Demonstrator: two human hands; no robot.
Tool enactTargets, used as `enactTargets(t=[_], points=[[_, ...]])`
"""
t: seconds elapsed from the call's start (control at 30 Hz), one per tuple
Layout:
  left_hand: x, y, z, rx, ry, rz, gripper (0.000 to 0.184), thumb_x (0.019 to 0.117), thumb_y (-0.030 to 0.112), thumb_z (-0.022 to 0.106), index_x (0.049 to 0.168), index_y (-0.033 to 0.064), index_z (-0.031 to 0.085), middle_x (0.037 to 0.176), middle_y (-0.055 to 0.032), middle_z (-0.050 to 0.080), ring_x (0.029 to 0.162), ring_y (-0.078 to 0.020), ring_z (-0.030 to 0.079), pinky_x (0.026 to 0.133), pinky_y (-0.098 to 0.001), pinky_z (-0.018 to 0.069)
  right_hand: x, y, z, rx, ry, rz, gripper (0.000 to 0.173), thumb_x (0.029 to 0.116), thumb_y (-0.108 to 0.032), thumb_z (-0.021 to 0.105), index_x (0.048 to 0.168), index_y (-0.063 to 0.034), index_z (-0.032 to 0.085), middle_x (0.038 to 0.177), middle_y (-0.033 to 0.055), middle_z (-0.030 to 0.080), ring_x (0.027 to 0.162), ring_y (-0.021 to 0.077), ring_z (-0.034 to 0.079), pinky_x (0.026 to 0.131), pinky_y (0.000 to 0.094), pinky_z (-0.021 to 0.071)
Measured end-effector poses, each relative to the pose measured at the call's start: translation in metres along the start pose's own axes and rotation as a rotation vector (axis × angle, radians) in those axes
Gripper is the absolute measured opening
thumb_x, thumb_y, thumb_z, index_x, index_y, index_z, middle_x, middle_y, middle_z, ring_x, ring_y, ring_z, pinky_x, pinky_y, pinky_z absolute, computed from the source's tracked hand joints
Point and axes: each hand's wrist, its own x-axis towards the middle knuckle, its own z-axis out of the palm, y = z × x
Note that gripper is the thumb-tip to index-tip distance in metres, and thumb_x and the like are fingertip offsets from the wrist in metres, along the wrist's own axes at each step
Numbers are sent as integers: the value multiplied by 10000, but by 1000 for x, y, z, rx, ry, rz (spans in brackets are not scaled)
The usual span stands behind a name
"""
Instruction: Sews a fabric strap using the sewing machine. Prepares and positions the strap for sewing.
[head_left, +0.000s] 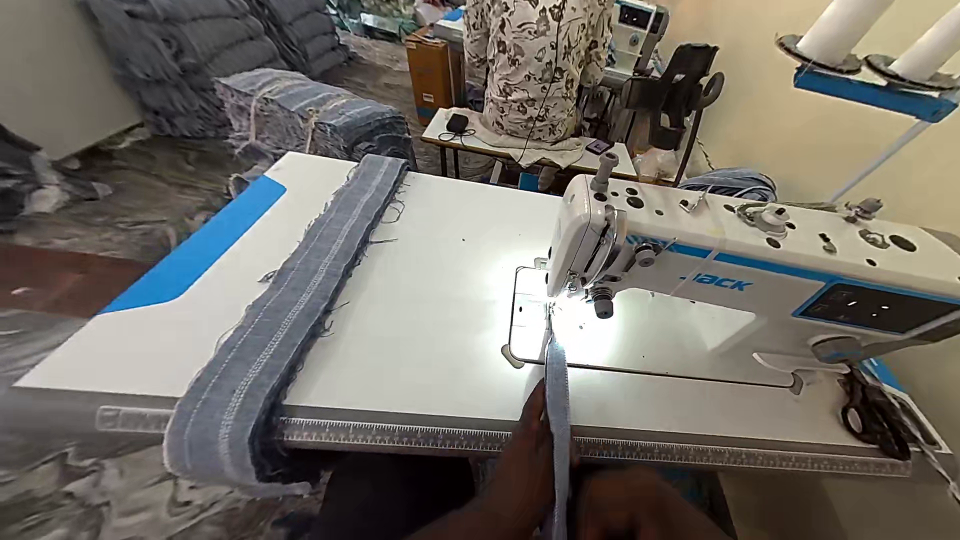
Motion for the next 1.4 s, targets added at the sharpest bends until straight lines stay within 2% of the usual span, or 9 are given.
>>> enactTargets(t=[0.1,0.17,0.37,0.63,0.8,0.9,1.0,1.2,1.4], points=[[-17,-16,-13,153,-20,89,853,993,54,518,1658,151,-8,975,-60,647,630,-125,631,554,-298,584,57,28,-6,-175,589,301,244,957,-351,693,903,-121,755,768,-33,682,635,74,616,572,299,530],[-20,-19,-15,366,-5,98,870,962,28,572,1654,103,51,1203,-92,646,772,-109,665,713,-307,600,98,43,-11,-330,711,394,298,946,-387,717,1112,-142,749,838,-5,688,648,120,624,584,350,555],[-18,-6,-9,691,-123,13,1032,860,96,739,1629,-1,58,1361,-173,622,1181,-199,660,1025,-411,539,145,40,-15,-775,544,548,429,878,-129,720,1292,-31,671,1109,163,632,901,298,675,739,468,587],[-14,-20,-11,375,-81,111,648,1047,4,411,1599,-92,86,1643,-219,290,1478,-140,393,1217,-300,352,135,53,-9,-774,579,482,582,798,-105,769,1362,-60,632,1166,120,586,956,251,649,745,397,586],[-15,-19,-10,357,-81,83,632,1086,64,416,1607,-74,86,1648,-202,291,1442,-125,444,1186,-283,398,132,53,-10,-773,560,451,573,800,-106,763,1357,-54,640,1183,119,587,959,243,645,744,377,581],[-19,-20,-7,408,-30,92,602,1054,34,418,1599,-57,178,1535,-180,454,1128,-60,639,977,-254,538,130,51,-11,-761,551,465,580,795,-112,780,1356,-62,645,1194,122,584,962,241,646,747,379,583],[-19,-22,-7,427,-46,122,577,1073,44,409,1589,-88,186,1631,-216,319,1431,-121,457,1182,-273,396,130,52,-11,-758,535,475,580,810,-123,769,1371,-60,637,1198,113,580,971,228,643,758,367,582],[-21,-24,-9,416,-25,101,678,1014,26,492,1598,-61,159,1420,-150,575,1179,-73,635,1011,-264,535,126,53,-11,-738,541,449,569,810,-114,748,1365,-50,639,1175,108,582,929,216,643,720,360,578],[-21,-24,-11,390,-55,104,608,1073,41,422,1602,-67,140,1591,-174,408,1380,-101,514,1146,-260,445,127,52,-11,-736,547,442,572,809,-117,744,1368,-57,643,1152,100,582,906,207,637,698,354,569]])
